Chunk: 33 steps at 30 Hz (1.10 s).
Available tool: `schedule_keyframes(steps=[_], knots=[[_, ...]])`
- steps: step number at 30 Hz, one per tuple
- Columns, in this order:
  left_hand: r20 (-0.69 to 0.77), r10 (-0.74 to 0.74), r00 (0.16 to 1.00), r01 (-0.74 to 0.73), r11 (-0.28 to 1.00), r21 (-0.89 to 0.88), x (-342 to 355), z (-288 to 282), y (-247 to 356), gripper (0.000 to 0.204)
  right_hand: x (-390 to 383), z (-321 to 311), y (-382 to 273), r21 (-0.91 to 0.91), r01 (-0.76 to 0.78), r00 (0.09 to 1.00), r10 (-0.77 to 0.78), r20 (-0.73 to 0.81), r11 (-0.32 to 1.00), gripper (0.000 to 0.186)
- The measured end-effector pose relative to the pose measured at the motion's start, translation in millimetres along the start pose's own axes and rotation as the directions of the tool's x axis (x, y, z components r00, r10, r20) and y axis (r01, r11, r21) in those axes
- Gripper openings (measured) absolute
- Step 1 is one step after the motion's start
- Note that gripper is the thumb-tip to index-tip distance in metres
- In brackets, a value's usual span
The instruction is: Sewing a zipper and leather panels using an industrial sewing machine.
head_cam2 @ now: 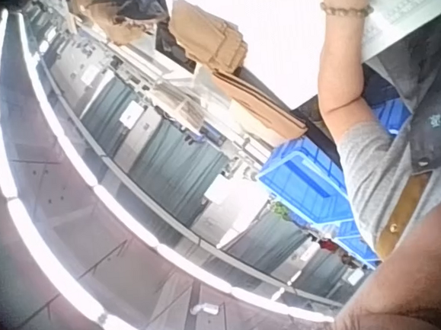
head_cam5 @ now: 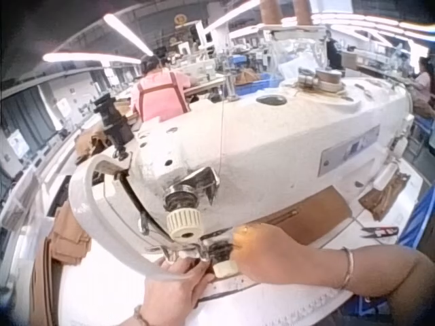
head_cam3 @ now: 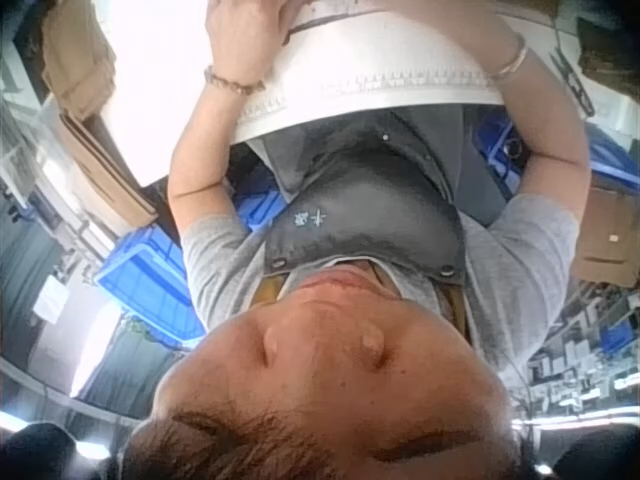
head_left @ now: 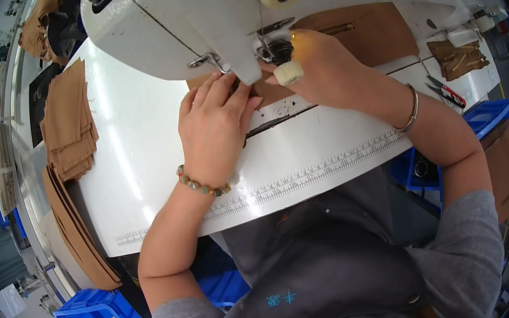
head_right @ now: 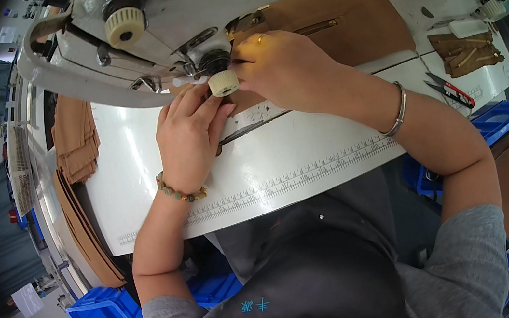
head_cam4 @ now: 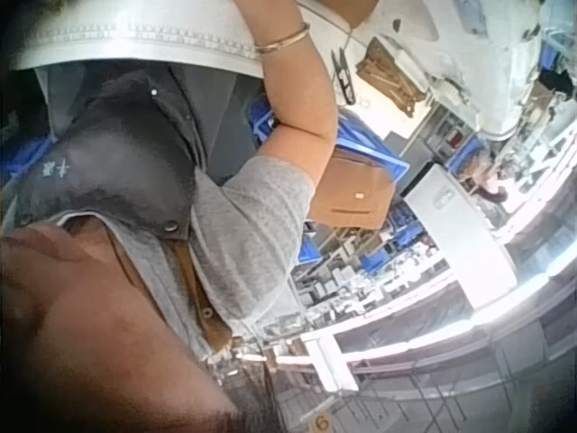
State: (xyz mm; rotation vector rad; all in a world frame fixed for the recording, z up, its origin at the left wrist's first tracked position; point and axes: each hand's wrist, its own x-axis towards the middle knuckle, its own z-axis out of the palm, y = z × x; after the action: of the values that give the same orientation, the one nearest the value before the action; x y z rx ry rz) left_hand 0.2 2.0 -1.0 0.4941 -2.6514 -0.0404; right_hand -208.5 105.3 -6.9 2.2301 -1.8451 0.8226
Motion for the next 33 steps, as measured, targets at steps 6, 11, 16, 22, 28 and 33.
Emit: schedule_keyframes(steps=[6, 11, 16, 22, 28, 33], knots=[[-0.027, 0.023, 0.999, -0.022, 0.999, 0.034, -3, -3, 2, 0.025, 0, -16, -2, -0.284, 0.065, 0.998, -0.055, 0.041, 0.956, 0.016], [-0.020, 0.031, 0.999, -0.031, 0.999, -0.021, -7, -7, 1, 0.027, -13, -40, -37, -0.193, 0.180, 0.865, -0.062, 0.498, 0.965, 0.024], [0.058, -0.028, 0.998, 0.035, 0.993, -0.114, -9, -9, -5, 0.032, -2, -35, -22, -0.001, 0.102, 0.917, -0.093, 0.389, 0.995, 0.036], [0.113, -0.075, 0.991, 0.103, 0.956, -0.273, -13, -15, -6, 0.047, -10, -4, -21, -0.016, 0.149, 0.984, -0.147, 0.100, 0.989, 0.049], [0.089, -0.034, 0.995, 0.055, 0.967, -0.250, -17, -11, -2, 0.064, -14, -6, -20, 0.011, 0.120, 0.983, -0.120, 0.139, 0.993, 0.055], [0.088, -0.055, 0.995, 0.075, 0.964, -0.256, -19, -7, 4, 0.068, -11, -12, -19, 0.045, 0.052, 0.966, -0.062, 0.250, 0.998, 0.061]])
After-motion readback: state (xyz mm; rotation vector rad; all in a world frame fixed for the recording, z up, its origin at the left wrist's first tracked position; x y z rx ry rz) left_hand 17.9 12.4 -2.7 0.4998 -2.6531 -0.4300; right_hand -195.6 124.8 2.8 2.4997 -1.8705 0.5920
